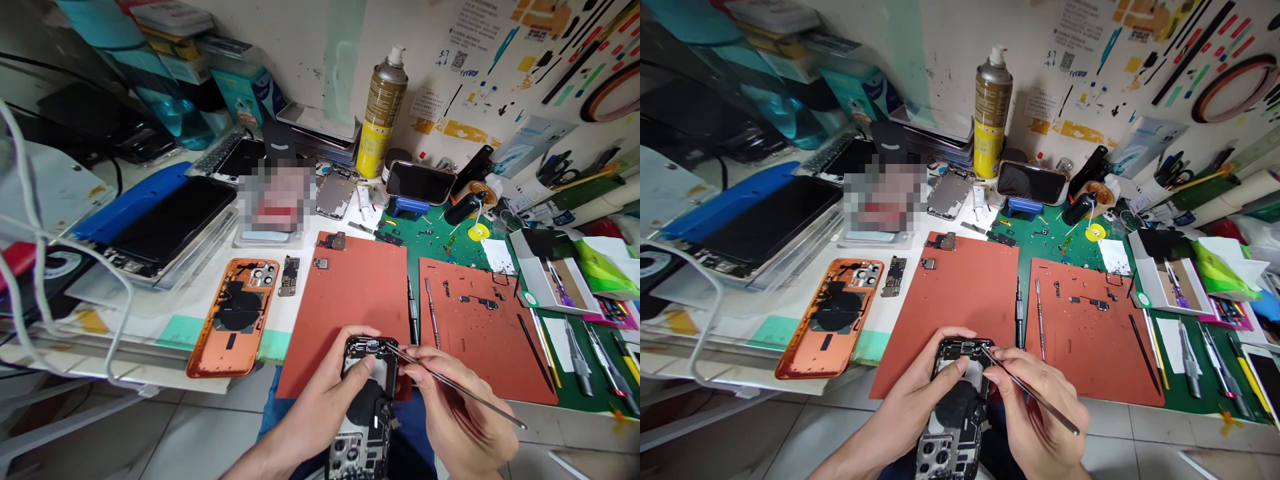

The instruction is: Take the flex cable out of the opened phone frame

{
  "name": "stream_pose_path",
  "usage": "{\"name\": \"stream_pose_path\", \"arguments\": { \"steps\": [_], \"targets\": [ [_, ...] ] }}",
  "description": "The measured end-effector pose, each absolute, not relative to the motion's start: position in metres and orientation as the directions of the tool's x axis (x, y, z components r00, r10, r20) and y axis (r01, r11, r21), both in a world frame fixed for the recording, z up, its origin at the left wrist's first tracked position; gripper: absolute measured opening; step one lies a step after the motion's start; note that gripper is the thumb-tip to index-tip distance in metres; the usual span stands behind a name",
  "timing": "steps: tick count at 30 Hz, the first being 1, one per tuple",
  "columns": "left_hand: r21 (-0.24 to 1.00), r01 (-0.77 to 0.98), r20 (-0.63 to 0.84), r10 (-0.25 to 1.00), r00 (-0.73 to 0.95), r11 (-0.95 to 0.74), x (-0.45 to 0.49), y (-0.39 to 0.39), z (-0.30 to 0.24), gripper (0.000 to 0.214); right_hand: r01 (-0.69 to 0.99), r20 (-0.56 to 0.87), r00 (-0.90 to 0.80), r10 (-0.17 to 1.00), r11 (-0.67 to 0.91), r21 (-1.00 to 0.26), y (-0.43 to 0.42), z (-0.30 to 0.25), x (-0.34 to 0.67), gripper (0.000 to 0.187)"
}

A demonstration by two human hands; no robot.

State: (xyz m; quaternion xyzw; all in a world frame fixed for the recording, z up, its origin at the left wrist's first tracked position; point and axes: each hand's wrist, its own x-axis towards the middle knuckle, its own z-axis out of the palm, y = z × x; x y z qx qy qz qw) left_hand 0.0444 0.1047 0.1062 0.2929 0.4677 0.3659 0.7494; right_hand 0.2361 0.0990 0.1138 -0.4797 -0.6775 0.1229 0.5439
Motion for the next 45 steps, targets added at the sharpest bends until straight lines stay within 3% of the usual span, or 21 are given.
{"name": "stream_pose_path", "arguments": {
  "steps": [4,10,19,25,30,40,45],
  "targets": [
    [0.813,-0.257,-0.46,0.846,0.27,0.523,0.045,0.104,0.104,0.036,0.487,0.637,-0.068,0.768,0.582,-0.651,0.107,0.122,0.24,0.025],
    [0.824,-0.257,-0.434,0.854,0.288,0.505,0.045,0.104,0.097,0.035,0.434,0.636,-0.159,0.755,0.633,-0.642,0.116,0.125,0.243,0.016],
    [0.799,-0.276,-0.464,0.84,0.282,0.535,0.045,0.105,0.105,0.036,0.435,0.614,0.035,0.789,0.541,-0.72,0.102,0.115,0.241,0.028],
    [0.729,-0.348,-0.506,0.806,0.306,0.589,0.046,0.106,0.108,0.042,0.474,0.613,0.199,0.765,0.473,-0.743,0.092,0.112,0.247,0.023],
    [0.686,-0.35,-0.539,0.769,0.343,0.637,0.046,0.105,0.109,0.046,0.501,0.591,0.167,0.789,0.448,-0.74,0.094,0.11,0.242,0.021],
    [0.77,-0.302,-0.477,0.822,0.312,0.562,0.046,0.105,0.106,0.042,0.514,0.617,0.16,0.77,0.469,-0.718,0.102,0.106,0.23,0.021],
    [0.739,-0.314,-0.512,0.8,0.314,0.596,0.045,0.105,0.104,0.044,0.516,0.6,0.154,0.785,0.454,-0.726,0.097,0.104,0.234,0.02]
  ]
}}
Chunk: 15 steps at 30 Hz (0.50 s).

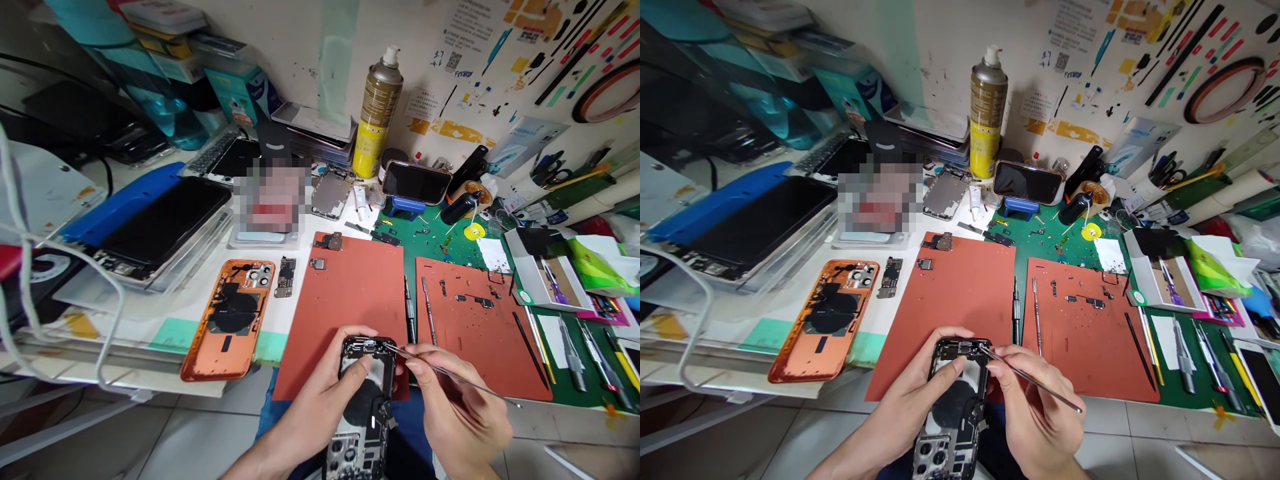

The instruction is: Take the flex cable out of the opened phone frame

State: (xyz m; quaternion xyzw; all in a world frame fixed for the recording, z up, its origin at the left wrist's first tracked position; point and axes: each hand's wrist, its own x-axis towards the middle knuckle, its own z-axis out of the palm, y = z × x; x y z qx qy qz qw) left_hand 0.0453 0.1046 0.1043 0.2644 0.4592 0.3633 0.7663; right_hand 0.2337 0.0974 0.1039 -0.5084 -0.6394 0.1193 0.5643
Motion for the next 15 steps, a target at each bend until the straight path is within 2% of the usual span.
{"name": "stream_pose_path", "arguments": {
  "steps": [15],
  "targets": [
    [0.741,-0.334,-0.5,0.811,0.304,0.582,0.0456,0.104,0.1043,0.041,0.546,0.597,0.165,0.785,0.432,-0.718,0.0945,0.1041,0.2327,0.019]
  ]
}}
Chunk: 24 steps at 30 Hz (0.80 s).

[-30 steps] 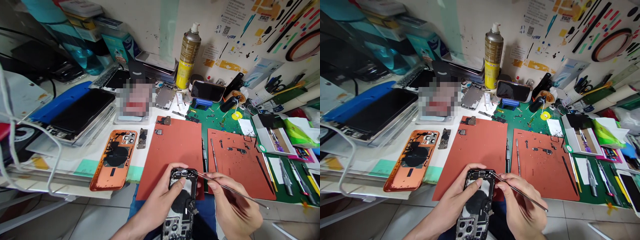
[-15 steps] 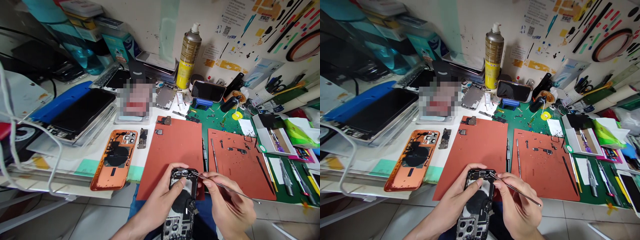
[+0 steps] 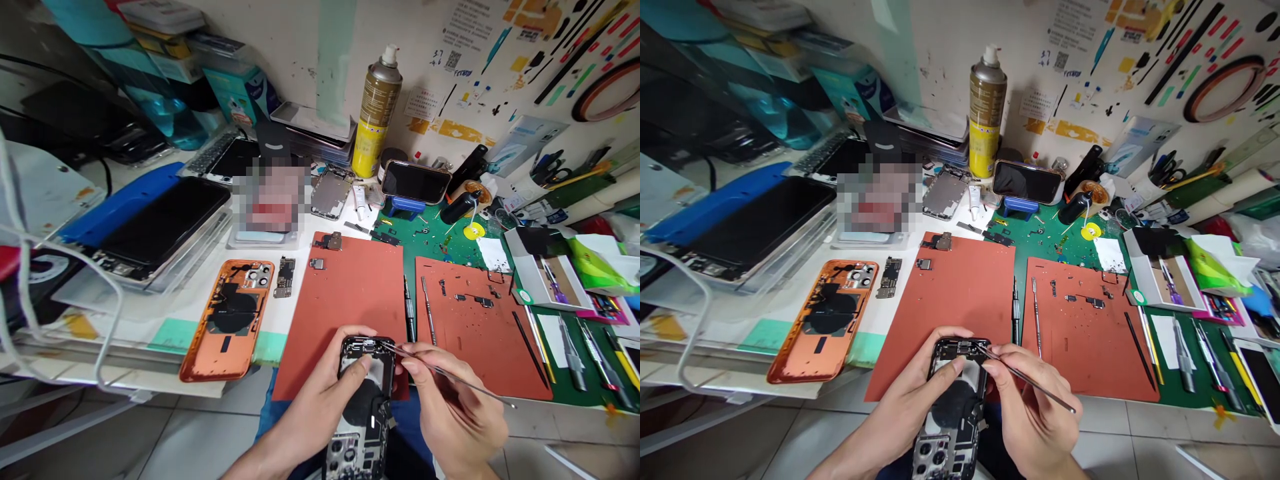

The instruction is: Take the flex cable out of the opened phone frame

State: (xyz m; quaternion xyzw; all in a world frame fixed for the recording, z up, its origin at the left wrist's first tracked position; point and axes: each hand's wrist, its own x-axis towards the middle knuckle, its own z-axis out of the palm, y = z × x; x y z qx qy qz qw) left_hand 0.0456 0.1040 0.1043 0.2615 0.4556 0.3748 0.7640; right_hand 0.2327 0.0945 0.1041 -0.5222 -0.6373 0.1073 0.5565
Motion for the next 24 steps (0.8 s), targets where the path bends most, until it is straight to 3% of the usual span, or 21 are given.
{"name": "stream_pose_path", "arguments": {
  "steps": [5,8,10,13,17,24],
  "targets": [
    [0.699,-0.364,-0.538,0.788,0.301,0.616,0.047,0.104,0.107,0.042,0.501,0.579,0.207,0.789,0.423,-0.755,0.093,0.104,0.229,0.023],
    [0.619,-0.424,-0.562,0.75,0.349,0.661,0.049,0.105,0.111,0.047,0.384,0.559,0.336,0.758,0.432,-0.816,0.088,0.116,0.229,0.014],
    [0.576,-0.454,-0.572,0.732,0.369,0.68,0.05,0.106,0.113,0.052,0.299,0.479,0.395,0.784,0.383,-0.874,0.082,0.125,0.23,0.008],
    [0.557,-0.475,-0.576,0.729,0.371,0.682,0.05,0.106,0.115,0.056,0.29,0.289,0.308,0.907,0.199,-0.936,0.072,0.132,0.234,0.022],
    [0.603,-0.451,-0.549,0.752,0.365,0.659,0.049,0.105,0.113,0.05,0.452,0.12,0.148,0.982,0.041,-0.891,0.069,0.124,0.233,0.018],
    [0.781,-0.361,-0.425,0.857,0.291,0.51,0.045,0.099,0.09,0.036,0.53,0.147,0.088,0.985,0.078,-0.844,0.084,0.123,0.222,0.024]
  ]
}}
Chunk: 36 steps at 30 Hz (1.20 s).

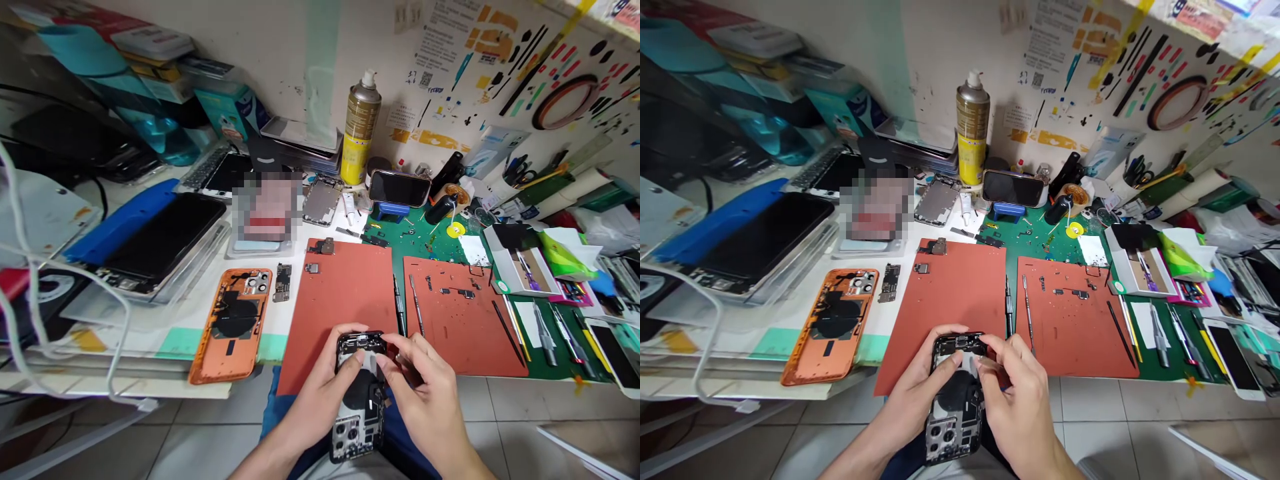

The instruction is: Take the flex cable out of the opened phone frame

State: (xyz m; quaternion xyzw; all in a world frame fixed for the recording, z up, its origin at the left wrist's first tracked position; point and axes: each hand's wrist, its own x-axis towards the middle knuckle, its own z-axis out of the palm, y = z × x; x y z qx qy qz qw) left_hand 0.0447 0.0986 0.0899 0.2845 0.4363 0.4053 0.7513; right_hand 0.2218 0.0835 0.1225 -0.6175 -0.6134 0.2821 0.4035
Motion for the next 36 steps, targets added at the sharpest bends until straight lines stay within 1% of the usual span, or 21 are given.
{"name": "stream_pose_path", "arguments": {
  "steps": [6,11,14,17,20,23,25,27,29,32,36],
  "targets": [
    [0.843,-0.309,-0.366,0.891,0.27,0.44,0.044,0.093,0.076,0.037,0.568,0.148,0.043,0.988,0.097,-0.817,0.087,0.125,0.222,0.024],
    [0.86,-0.291,-0.364,0.903,0.227,0.42,0.046,0.093,0.08,0.035,0.551,0.125,0.022,0.992,0.092,-0.829,0.088,0.124,0.221,0.014],
    [0.857,-0.297,-0.367,0.903,0.223,0.422,0.045,0.094,0.081,0.033,0.56,0.118,0.006,0.993,0.095,-0.823,0.09,0.127,0.221,0.013],
    [0.797,-0.366,-0.399,0.874,0.278,0.481,0.045,0.095,0.082,0.036,0.582,0.135,0.026,0.991,0.095,-0.807,0.09,0.13,0.223,0.013],
    [0.673,-0.478,-0.466,0.826,0.317,0.564,0.047,0.096,0.088,0.043,0.592,0.136,0.065,0.989,0.072,-0.803,0.081,0.128,0.223,0.006],
    [0.54,-0.593,-0.533,0.788,0.309,0.597,0.051,0.096,0.1,0.051,0.599,0.059,0.105,0.993,-0.015,-0.801,0.065,0.121,0.222,0.023],
    [0.485,-0.625,-0.568,0.764,0.306,0.611,0.055,0.096,0.107,0.057,0.605,0.008,0.151,0.989,-0.085,-0.792,0.053,0.117,0.22,0.035],
    [0.472,-0.629,-0.593,0.751,0.292,0.617,0.057,0.096,0.112,0.061,0.624,0.005,0.175,0.984,-0.107,-0.774,0.043,0.114,0.218,0.041],
    [0.481,-0.631,-0.604,0.752,0.264,0.608,0.06,0.096,0.114,0.064,0.657,0.028,0.164,0.986,-0.088,-0.749,0.036,0.113,0.217,0.043],
    [0.496,-0.637,-0.606,0.76,0.233,0.591,0.062,0.095,0.115,0.067,0.687,0.039,0.156,0.987,-0.08,-0.722,0.032,0.114,0.216,0.04],
    [0.496,-0.638,-0.618,0.756,0.217,0.589,0.063,0.096,0.119,0.069,0.673,0.025,0.148,0.989,-0.082,-0.735,0.033,0.116,0.215,0.036]
  ]
}}
